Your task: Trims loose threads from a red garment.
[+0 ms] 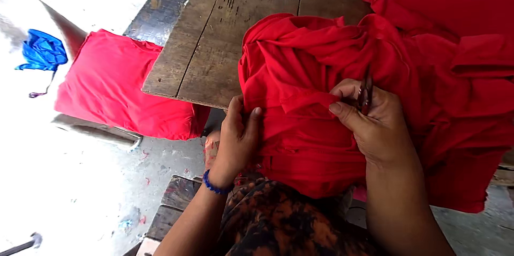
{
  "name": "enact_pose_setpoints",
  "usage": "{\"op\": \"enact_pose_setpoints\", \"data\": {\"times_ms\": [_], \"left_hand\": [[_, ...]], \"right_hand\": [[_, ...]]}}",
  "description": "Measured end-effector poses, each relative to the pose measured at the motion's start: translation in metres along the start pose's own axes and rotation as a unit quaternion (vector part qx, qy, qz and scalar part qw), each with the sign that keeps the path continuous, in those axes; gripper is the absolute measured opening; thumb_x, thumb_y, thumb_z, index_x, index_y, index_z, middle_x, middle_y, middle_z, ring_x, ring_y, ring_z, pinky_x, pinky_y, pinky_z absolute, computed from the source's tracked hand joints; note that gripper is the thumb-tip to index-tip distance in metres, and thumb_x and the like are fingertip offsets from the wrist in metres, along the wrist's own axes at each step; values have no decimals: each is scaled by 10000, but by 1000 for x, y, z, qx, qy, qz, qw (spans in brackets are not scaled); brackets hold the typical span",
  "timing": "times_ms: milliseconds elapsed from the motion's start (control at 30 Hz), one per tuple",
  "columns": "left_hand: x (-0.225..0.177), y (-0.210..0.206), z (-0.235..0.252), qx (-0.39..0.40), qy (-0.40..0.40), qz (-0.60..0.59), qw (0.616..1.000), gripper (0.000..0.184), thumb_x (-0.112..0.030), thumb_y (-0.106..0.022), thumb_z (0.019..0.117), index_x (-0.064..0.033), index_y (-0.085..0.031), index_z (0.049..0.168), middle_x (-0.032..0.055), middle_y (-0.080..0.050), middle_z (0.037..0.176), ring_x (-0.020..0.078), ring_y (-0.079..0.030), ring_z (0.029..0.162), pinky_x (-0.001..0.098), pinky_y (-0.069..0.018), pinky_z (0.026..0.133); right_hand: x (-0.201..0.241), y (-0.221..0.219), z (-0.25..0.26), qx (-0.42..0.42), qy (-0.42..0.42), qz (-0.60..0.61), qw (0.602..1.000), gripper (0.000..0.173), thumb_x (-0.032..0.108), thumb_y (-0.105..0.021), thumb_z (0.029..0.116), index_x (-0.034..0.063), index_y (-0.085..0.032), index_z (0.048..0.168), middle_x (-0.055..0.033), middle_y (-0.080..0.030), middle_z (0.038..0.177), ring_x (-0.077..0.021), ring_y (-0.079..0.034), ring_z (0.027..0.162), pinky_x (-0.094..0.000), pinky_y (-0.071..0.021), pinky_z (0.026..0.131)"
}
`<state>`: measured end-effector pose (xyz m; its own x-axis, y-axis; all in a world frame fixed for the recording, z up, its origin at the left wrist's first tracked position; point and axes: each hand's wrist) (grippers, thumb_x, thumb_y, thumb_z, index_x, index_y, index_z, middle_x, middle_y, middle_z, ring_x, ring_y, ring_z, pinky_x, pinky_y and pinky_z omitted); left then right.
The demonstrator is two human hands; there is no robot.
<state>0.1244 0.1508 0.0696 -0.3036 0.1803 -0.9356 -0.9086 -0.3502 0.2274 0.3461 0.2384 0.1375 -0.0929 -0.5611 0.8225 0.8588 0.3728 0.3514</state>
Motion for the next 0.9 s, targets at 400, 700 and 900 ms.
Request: {"op": "enact_pose_setpoints", "data": {"times_ms": [400,700,900], "left_hand": [[-44,-8,-18,-74,-116,149,979,668,-489,-739,893,-12,-609,1343,141,-659,1227,260,-581,1153,496,-441,959],[-56,-20,30,-71,-183,-69,978,179,32,-648,922,-21,-658,1093,-7,-695,997,31,-667,883,211,-570,799],[-43,-2,19,-189,-168,-16,967,193,-80,-553,1036,-9,-642,1192,-15,-631,1038,19,-635,888,183,-551,779]], "right_hand": [[6,-5,-9,19,47,104,993,98,94,-562,1029,100,-629,959,52,-580,996,61,-468,688,-80,-394,558],[7,3,-19,-12,98,19,995,43,76,-619,1000,78,-643,965,33,-598,1009,7,-587,915,-128,-512,781],[-3,4,-32,-38,118,-7,992,46,125,-623,1018,106,-646,984,51,-600,1017,18,-589,941,-119,-509,803]]}}
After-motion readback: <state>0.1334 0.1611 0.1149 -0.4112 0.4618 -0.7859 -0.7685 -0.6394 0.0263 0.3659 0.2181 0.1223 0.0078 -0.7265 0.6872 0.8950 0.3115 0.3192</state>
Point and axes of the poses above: each hand's wrist, its own z-axis towards the middle knuckle, its own y-axis out of the back of the hand, x = y × z
